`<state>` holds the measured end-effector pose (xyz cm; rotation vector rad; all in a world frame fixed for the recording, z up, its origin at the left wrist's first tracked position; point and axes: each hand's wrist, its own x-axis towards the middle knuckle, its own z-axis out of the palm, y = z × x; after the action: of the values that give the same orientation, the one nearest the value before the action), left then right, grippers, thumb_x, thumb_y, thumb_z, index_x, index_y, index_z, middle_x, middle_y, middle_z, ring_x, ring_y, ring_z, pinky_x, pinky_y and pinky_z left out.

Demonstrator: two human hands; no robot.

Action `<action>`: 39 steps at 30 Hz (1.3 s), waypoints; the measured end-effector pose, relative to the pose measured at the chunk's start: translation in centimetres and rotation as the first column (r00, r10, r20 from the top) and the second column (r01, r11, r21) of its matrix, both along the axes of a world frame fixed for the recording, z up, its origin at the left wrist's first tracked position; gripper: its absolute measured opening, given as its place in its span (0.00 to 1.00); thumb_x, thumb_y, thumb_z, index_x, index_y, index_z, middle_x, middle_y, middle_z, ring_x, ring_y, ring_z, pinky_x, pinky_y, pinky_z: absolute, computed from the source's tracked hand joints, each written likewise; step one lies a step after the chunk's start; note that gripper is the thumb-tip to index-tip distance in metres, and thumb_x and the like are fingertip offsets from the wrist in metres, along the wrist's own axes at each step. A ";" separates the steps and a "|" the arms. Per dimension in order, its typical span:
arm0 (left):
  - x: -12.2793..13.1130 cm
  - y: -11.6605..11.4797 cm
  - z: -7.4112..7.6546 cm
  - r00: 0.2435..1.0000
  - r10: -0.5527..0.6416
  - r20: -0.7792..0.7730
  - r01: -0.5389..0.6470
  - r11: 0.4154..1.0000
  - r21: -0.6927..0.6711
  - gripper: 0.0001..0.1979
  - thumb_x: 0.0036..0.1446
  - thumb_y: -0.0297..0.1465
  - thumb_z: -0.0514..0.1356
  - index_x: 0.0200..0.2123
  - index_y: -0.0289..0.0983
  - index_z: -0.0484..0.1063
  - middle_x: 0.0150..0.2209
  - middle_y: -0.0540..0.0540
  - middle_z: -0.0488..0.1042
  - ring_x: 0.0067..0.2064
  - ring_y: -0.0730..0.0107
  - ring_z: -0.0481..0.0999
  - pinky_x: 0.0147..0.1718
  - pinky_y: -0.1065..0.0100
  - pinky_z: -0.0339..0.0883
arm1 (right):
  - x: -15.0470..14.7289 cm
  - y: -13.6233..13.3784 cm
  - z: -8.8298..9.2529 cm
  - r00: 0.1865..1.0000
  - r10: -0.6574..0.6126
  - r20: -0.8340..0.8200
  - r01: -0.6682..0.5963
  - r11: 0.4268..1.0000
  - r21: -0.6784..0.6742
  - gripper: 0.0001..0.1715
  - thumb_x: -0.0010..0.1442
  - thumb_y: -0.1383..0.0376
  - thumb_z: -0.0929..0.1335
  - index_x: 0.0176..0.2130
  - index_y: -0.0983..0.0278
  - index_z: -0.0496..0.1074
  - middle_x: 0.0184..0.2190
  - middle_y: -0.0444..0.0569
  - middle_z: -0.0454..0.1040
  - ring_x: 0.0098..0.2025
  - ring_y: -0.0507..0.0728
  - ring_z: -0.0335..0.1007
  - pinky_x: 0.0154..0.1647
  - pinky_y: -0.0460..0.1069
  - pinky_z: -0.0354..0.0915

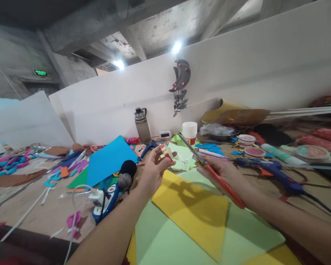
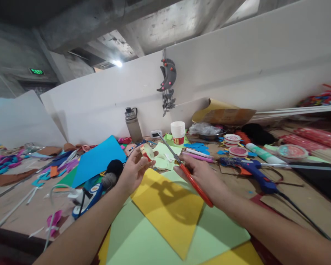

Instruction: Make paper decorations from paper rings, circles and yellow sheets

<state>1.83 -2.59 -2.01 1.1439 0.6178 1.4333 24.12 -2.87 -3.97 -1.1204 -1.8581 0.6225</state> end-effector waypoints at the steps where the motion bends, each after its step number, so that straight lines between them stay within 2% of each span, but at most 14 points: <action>1: 0.0 0.0 -0.1 0.999 -0.037 0.029 0.038 0.999 -0.029 0.21 0.49 0.36 0.70 0.46 0.38 0.71 0.50 0.42 0.74 0.52 0.53 0.76 0.41 0.66 0.72 | -0.1 0.0 -0.1 1.000 0.011 -0.001 -0.011 1.000 -0.015 0.22 0.57 0.49 0.67 0.44 0.60 0.75 0.27 0.44 0.76 0.29 0.57 0.72 0.25 0.48 0.67; 5: -0.1 0.2 -0.3 0.980 -0.168 0.110 0.184 0.970 -0.159 0.20 0.55 0.43 0.64 0.42 0.34 0.73 0.44 0.39 0.78 0.47 0.55 0.79 0.37 0.67 0.74 | -0.3 -0.1 -0.1 0.998 0.058 -0.015 -0.058 0.998 -0.037 0.22 0.60 0.50 0.65 0.46 0.61 0.73 0.31 0.46 0.76 0.31 0.56 0.72 0.26 0.47 0.66; 12: 0.1 0.3 -0.4 0.971 -0.197 0.132 0.222 0.952 -0.213 0.22 0.58 0.46 0.59 0.44 0.31 0.72 0.41 0.37 0.79 0.38 0.62 0.81 0.31 0.71 0.72 | -0.4 -0.5 0.4 0.997 0.080 -0.003 -0.080 0.992 -0.093 0.24 0.60 0.49 0.65 0.49 0.60 0.72 0.28 0.45 0.76 0.29 0.58 0.73 0.24 0.49 0.68; 15: 0.2 0.1 -0.4 0.984 -0.164 0.076 0.174 0.974 -0.146 0.21 0.56 0.42 0.63 0.47 0.35 0.70 0.42 0.41 0.77 0.39 0.64 0.80 0.29 0.73 0.70 | -0.4 -0.6 0.4 0.996 0.092 -0.013 -0.093 0.989 -0.119 0.24 0.59 0.49 0.64 0.49 0.60 0.72 0.21 0.43 0.73 0.24 0.58 0.72 0.20 0.49 0.66; 18: 0.2 -0.1 -0.3 0.998 -0.054 -0.020 0.054 0.998 -0.024 0.27 0.51 0.34 0.68 0.54 0.43 0.66 0.50 0.44 0.72 0.45 0.63 0.77 0.32 0.72 0.71 | -0.4 -0.4 0.2 0.995 0.094 -0.021 -0.096 0.988 -0.121 0.25 0.59 0.49 0.65 0.50 0.60 0.72 0.17 0.41 0.69 0.26 0.60 0.73 0.21 0.49 0.67; 21: 0.1 -0.1 -0.4 0.995 0.033 -0.089 -0.026 0.997 0.079 0.32 0.49 0.31 0.69 0.56 0.47 0.64 0.57 0.44 0.67 0.49 0.64 0.74 0.38 0.69 0.72 | -0.3 -0.1 -0.2 0.995 0.092 -0.023 -0.094 0.991 -0.091 0.25 0.59 0.50 0.66 0.51 0.61 0.72 0.24 0.45 0.75 0.32 0.61 0.74 0.28 0.50 0.69; 24: 0.0 0.1 -0.5 0.993 0.052 -0.105 -0.038 0.991 0.129 0.28 0.51 0.31 0.68 0.55 0.47 0.65 0.57 0.45 0.67 0.50 0.65 0.72 0.41 0.68 0.71 | -0.2 0.1 -0.6 0.998 0.066 0.023 -0.065 0.997 -0.052 0.24 0.59 0.50 0.66 0.49 0.61 0.73 0.33 0.47 0.78 0.33 0.59 0.73 0.31 0.50 0.68; 29: -0.1 0.4 -0.7 0.988 0.074 -0.135 -0.053 0.987 0.153 0.24 0.52 0.31 0.67 0.52 0.45 0.68 0.53 0.45 0.71 0.48 0.67 0.74 0.41 0.68 0.71 | -0.3 0.0 -0.7 0.996 0.056 0.065 -0.055 0.998 -0.017 0.23 0.58 0.50 0.66 0.46 0.62 0.73 0.30 0.46 0.77 0.29 0.57 0.71 0.28 0.49 0.66; 34: -0.1 0.2 -0.6 0.986 0.093 -0.136 -0.079 0.991 0.105 0.30 0.52 0.32 0.67 0.57 0.46 0.63 0.54 0.43 0.70 0.45 0.66 0.76 0.41 0.64 0.73 | -0.3 -0.2 -0.5 0.997 0.044 0.067 -0.042 0.999 -0.023 0.21 0.58 0.50 0.66 0.44 0.61 0.73 0.30 0.45 0.77 0.29 0.56 0.71 0.28 0.48 0.65; 39: 0.0 0.0 -0.5 0.991 0.044 -0.124 -0.037 0.997 0.062 0.24 0.55 0.35 0.65 0.55 0.40 0.65 0.51 0.40 0.70 0.47 0.63 0.75 0.39 0.66 0.73 | -0.3 -0.1 -0.3 0.997 0.021 0.080 -0.018 0.999 -0.036 0.21 0.57 0.49 0.67 0.43 0.60 0.74 0.27 0.46 0.77 0.28 0.57 0.71 0.24 0.47 0.63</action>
<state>1.86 -2.60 -2.55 1.2823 0.6931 1.4307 23.78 -2.96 -4.30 -1.1660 -1.9353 0.6318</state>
